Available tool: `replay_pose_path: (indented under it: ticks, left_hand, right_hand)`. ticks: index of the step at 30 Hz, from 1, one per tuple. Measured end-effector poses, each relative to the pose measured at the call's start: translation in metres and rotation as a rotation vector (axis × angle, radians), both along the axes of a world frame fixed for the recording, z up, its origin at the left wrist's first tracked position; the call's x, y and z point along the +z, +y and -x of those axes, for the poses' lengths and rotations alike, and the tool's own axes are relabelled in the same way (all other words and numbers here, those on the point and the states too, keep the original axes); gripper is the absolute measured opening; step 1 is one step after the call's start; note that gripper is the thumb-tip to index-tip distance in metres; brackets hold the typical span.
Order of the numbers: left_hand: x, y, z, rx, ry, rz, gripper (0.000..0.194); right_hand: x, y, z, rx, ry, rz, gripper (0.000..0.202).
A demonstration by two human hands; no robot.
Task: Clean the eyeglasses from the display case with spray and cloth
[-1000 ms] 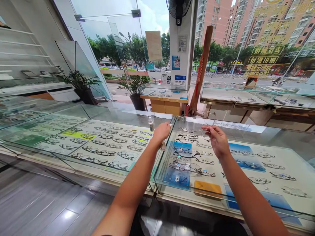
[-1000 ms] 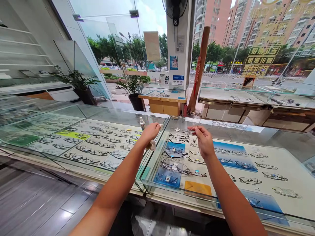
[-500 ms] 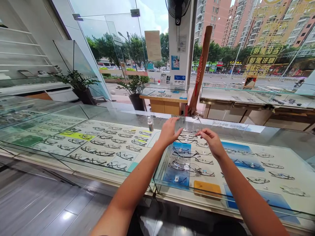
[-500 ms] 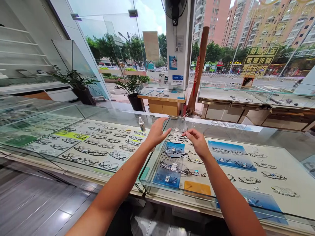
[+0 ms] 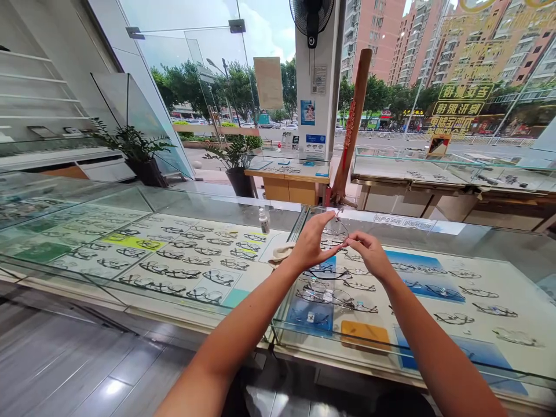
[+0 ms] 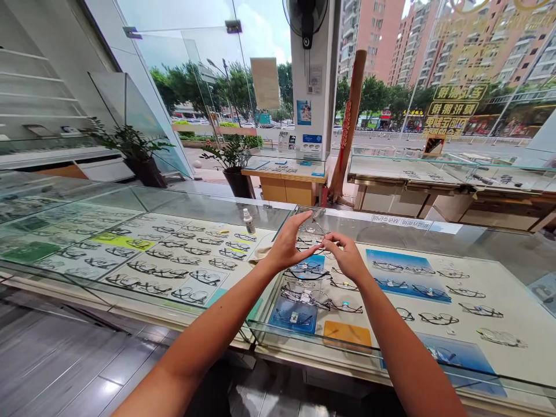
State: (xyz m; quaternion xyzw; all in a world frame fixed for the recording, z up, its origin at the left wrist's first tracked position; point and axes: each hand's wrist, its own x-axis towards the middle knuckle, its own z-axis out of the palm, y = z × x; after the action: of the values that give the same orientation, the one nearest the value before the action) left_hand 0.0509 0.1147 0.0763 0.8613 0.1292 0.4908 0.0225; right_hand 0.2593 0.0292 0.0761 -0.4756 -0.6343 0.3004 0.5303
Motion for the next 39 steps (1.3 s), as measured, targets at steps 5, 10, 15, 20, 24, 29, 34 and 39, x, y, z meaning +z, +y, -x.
replay_pose_path:
  ticks: [5,10,15,20,24,29,34,39]
  left_hand:
    - [0.001,0.002,0.001,0.005,0.005,-0.047,0.076]
    - [0.003,0.001,0.002,0.04,0.006,0.01,0.061]
    - [0.004,-0.002,0.002,0.089,0.003,0.039,0.057]
    - [0.007,-0.004,0.003,0.19,-0.122,0.083,0.062]
    - [0.027,-0.004,0.006,0.237,-0.271,0.147,0.061]
    - [0.085,-0.003,0.004,0.232,-0.387,0.153,0.06]
    - [0.14,-0.01,-0.002,0.191,-0.442,0.133,0.055]
    - [0.15,-0.017,-0.008,0.173,-0.458,0.137,0.053]
  right_hand:
    - [0.002,-0.001,-0.004,0.014,-0.043,-0.001,0.025]
    - [0.007,-0.005,-0.005,0.065,-0.052,0.017,0.025]
    - [0.012,-0.01,-0.004,0.043,-0.1,-0.003,0.026]
    - [0.012,-0.015,-0.004,-0.136,-0.207,-0.193,0.034]
    - [0.023,-0.016,-0.008,-0.261,-0.287,-0.321,0.057]
    - [0.081,-0.017,-0.009,-0.313,-0.371,-0.374,0.059]
    - [0.144,-0.025,-0.003,-0.394,-0.402,-0.496,0.053]
    - [0.155,-0.032,-0.004,-0.402,-0.387,-0.462,0.05]
